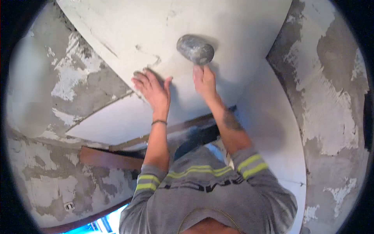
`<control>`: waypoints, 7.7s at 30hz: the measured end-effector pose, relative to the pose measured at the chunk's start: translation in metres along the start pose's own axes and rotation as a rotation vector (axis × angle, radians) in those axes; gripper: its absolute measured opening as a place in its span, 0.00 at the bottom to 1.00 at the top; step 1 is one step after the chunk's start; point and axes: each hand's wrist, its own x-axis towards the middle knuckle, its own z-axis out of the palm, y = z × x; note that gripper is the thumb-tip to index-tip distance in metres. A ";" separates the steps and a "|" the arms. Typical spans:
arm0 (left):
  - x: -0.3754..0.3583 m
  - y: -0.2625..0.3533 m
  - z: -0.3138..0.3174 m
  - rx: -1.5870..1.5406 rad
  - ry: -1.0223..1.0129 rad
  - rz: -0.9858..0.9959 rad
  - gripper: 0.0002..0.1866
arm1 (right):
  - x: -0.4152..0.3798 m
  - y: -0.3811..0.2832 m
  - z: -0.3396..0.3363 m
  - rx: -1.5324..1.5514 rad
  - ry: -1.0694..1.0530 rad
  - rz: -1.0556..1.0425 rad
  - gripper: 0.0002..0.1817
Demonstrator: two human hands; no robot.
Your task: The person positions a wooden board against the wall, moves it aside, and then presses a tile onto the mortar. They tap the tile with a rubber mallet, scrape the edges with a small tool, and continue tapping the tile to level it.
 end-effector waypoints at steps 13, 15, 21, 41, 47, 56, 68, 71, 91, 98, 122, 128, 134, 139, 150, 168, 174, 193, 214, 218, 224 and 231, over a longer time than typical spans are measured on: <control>0.034 -0.001 -0.015 0.224 0.012 0.126 0.58 | 0.023 -0.061 -0.024 0.436 0.170 -0.166 0.11; 0.038 -0.003 -0.007 0.189 0.045 0.167 0.59 | 0.043 -0.054 -0.016 0.254 0.061 0.173 0.11; 0.033 -0.013 -0.006 0.226 0.059 0.176 0.60 | 0.062 -0.054 -0.018 0.191 0.069 0.094 0.11; 0.224 0.026 -0.085 0.085 0.448 0.180 0.46 | 0.213 -0.172 -0.013 0.051 -0.021 -0.234 0.18; 0.227 0.024 -0.082 0.040 0.439 0.193 0.47 | 0.221 -0.194 -0.012 0.123 0.007 -0.406 0.19; 0.225 0.024 -0.084 0.045 0.453 0.193 0.47 | 0.242 -0.217 -0.018 0.000 -0.100 -0.259 0.21; 0.224 0.027 -0.094 -0.020 0.434 0.190 0.45 | 0.257 -0.246 -0.015 -0.113 -0.151 -0.288 0.23; 0.224 0.025 -0.090 -0.005 0.461 0.206 0.45 | 0.246 -0.233 -0.011 -0.006 -0.069 -0.366 0.25; 0.263 0.036 -0.115 -0.023 0.502 0.187 0.49 | 0.273 -0.254 -0.018 -0.268 -0.146 -0.311 0.22; 0.262 0.035 -0.117 -0.064 0.459 0.185 0.49 | 0.273 -0.240 -0.018 -0.258 -0.093 -0.389 0.23; 0.291 0.047 -0.136 0.053 0.480 0.203 0.52 | 0.285 -0.225 -0.018 -0.205 0.115 -0.597 0.23; 0.300 0.064 -0.156 0.089 0.410 0.156 0.56 | 0.261 -0.259 -0.058 -0.058 -0.012 -0.184 0.24; 0.315 0.058 -0.161 0.064 0.438 0.235 0.60 | 0.282 -0.241 -0.047 -0.204 0.041 -0.377 0.24; 0.313 0.059 -0.159 0.082 0.419 0.210 0.62 | 0.281 -0.244 -0.044 0.021 0.033 -0.304 0.22; 0.311 0.054 -0.154 0.117 0.395 0.150 0.61 | 0.310 -0.226 -0.029 -0.279 0.043 -0.514 0.26; 0.313 0.056 -0.157 0.128 0.351 0.130 0.62 | 0.291 -0.233 -0.038 -0.182 -0.022 -0.317 0.26; 0.316 0.054 -0.159 0.100 0.346 0.133 0.63 | 0.281 -0.225 -0.049 0.119 0.052 -0.222 0.28; 0.316 0.071 -0.169 -0.017 0.314 0.158 0.67 | 0.271 -0.237 -0.051 0.155 0.005 -0.198 0.26; 0.317 0.071 -0.160 0.217 0.371 0.207 0.67 | 0.282 -0.198 -0.094 -0.155 0.144 -0.104 0.26; 0.320 0.071 -0.160 0.288 0.356 0.202 0.66 | 0.286 -0.178 -0.084 -0.092 0.232 -0.162 0.26; 0.309 0.108 -0.150 0.266 0.241 0.336 0.65 | 0.262 -0.193 -0.096 -0.064 0.267 -0.008 0.26; 0.316 0.102 -0.117 0.401 0.315 0.456 0.69 | 0.248 -0.154 -0.100 0.032 0.302 0.010 0.28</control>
